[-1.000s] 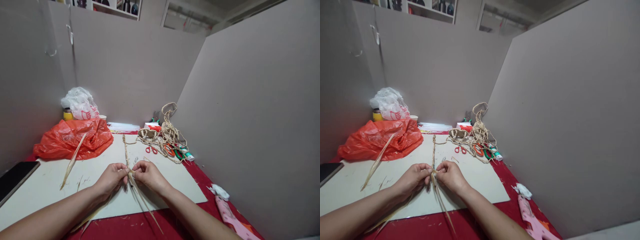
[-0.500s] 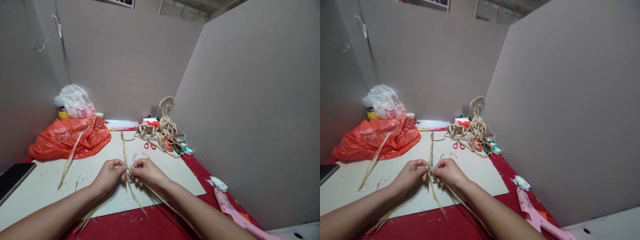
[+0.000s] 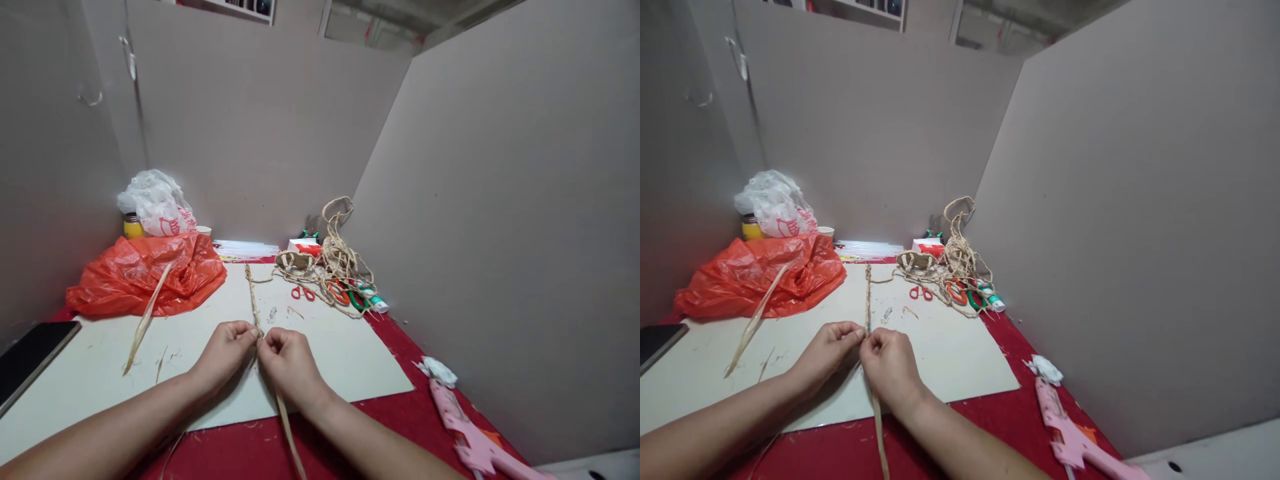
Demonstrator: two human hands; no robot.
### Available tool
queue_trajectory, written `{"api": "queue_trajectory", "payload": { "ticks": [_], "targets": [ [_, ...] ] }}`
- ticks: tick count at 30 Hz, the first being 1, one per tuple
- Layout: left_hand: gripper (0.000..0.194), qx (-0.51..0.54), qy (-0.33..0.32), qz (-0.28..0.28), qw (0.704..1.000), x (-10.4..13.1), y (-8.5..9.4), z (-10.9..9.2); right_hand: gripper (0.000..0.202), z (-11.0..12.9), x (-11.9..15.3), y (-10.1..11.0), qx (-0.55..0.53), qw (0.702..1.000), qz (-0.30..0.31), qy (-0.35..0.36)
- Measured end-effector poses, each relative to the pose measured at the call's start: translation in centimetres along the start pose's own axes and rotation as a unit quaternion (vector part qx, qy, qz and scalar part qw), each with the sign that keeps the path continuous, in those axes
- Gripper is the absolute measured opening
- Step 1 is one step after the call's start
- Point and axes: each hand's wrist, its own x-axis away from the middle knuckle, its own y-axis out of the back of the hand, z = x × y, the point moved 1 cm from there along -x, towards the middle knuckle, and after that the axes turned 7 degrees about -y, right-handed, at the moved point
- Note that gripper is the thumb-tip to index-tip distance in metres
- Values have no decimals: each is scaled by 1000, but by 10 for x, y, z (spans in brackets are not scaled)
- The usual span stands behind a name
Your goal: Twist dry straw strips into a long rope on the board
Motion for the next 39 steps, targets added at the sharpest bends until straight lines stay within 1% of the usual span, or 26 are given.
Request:
{"api": "queue_trajectory", "payload": {
  "ticks": [2,4,6,8,10,11,12,14,15,16,17,19,20,21,22,23,26,28,31,33,36,39],
  "targets": [
    [24,19,22,6,1000,1,-1,1,26,2,4,-2,91,994,-28,62],
    [20,42,40,0,998,1,-1,3,24,5,8,-3,175,979,-29,98],
    [16,61,50,-24,997,0,-1,5,22,10,12,0,238,964,-18,122],
    [14,77,49,-43,995,0,0,3,19,17,11,6,250,961,22,119],
    [16,95,44,-46,993,-1,1,-3,21,23,6,17,208,971,71,98],
    [18,101,47,-38,993,-1,2,-8,24,25,1,22,172,978,77,89],
    [19,106,54,-25,993,-1,3,-12,26,27,-5,28,129,986,67,82],
    [23,115,70,3,991,-1,4,-18,26,27,-16,34,30,997,18,63],
    [25,118,76,17,990,-2,5,-20,26,25,-21,34,-22,999,15,45],
    [25,122,79,27,989,-3,5,-21,28,22,-25,31,-74,996,41,23],
    [25,124,79,37,988,-3,6,-21,30,18,-27,26,-127,988,93,-4],
    [23,122,77,49,988,-5,6,-18,35,9,-27,14,-216,949,221,-68],
    [22,121,77,50,988,-5,6,-16,37,6,-25,10,-242,927,271,-97],
    [21,119,77,49,989,-5,6,-15,39,3,-24,6,-255,910,302,-123],
    [21,116,75,47,989,-5,6,-13,40,1,-23,5,-253,903,318,-142],
    [22,112,74,44,990,-5,6,-12,40,0,-22,5,-240,902,323,-154],
    [18,87,69,40,993,-3,4,-11,40,-1,-23,8,-179,915,325,-156],
    [15,61,60,36,996,-1,3,-12,40,-1,-25,11,-165,913,338,-159],
    [14,55,18,41,998,-1,3,-15,37,-2,-25,13,-202,889,377,-165],
    [14,58,-6,46,997,-2,4,-16,35,-3,-25,15,-223,878,393,-157],
    [15,30,-23,40,998,-5,6,-15,30,-6,-26,18,-237,874,400,-142],
    [17,-6,-42,33,999,-7,8,-13,25,-8,-28,19,-265,852,423,-156]
  ]
}}
